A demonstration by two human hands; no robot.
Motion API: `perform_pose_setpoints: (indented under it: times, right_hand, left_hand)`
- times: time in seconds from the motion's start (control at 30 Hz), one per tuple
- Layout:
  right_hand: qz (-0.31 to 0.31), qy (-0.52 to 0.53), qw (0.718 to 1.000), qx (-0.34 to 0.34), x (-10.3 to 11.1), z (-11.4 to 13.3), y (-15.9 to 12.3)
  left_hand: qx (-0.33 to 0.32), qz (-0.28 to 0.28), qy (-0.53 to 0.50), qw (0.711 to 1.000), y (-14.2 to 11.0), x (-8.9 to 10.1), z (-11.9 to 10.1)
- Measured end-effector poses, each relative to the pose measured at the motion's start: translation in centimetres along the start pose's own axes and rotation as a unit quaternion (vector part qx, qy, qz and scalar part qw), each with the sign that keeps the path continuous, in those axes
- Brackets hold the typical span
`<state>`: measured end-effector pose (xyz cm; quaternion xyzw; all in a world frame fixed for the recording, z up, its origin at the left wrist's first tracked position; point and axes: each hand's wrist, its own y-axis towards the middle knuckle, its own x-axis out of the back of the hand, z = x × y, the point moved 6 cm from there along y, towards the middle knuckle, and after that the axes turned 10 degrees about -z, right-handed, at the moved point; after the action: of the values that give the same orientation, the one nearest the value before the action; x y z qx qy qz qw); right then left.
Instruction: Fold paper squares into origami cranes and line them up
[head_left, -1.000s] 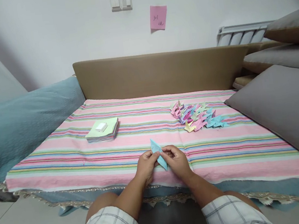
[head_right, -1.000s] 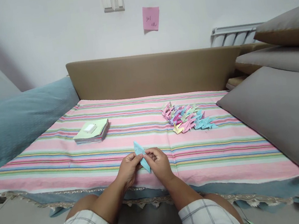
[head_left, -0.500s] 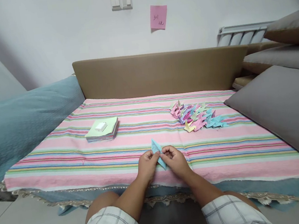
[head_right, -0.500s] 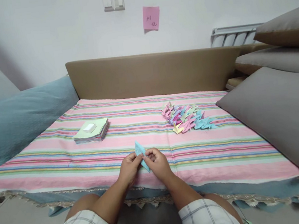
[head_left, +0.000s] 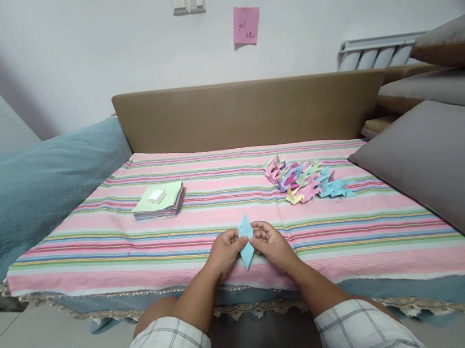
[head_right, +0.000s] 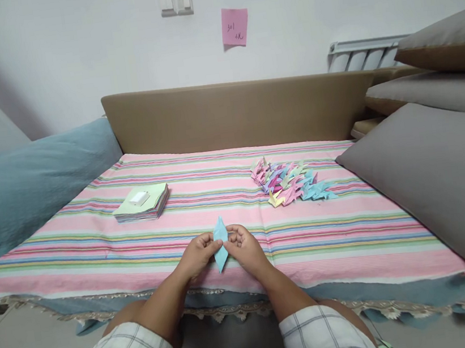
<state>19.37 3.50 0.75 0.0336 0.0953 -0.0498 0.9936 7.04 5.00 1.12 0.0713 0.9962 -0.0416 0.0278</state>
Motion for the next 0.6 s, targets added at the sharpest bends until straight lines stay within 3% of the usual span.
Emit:
perform_pose_setpoints:
  times: [0.13, 0.3, 0.47, 0.6]
  right_hand:
    - [0.003, -0.014, 0.999, -0.036, 0.2, 0.1, 0.0]
    - [-0.039, -0.041, 0.998, -0.031, 1.5, 0.1, 0.5]
    - [-0.059, -0.176, 0.983, -0.014, 2.7, -0.3, 1.1]
    - [-0.085, -0.351, 0.931, 0.055, 3.3, 0.9, 1.0]
  left_hand:
    - [-0.015, 0.013, -0.006, 1.0, 0.2, -0.1, -0.3]
    - [-0.082, 0.089, 0.14, 0.983, 0.2, -0.5, -1.7]
    - [-0.184, -0.004, 0.306, 0.934, 0.9, 0.4, -3.1]
    - [-0.251, -0.02, 0.405, 0.879, 1.3, -0.1, -3.1]
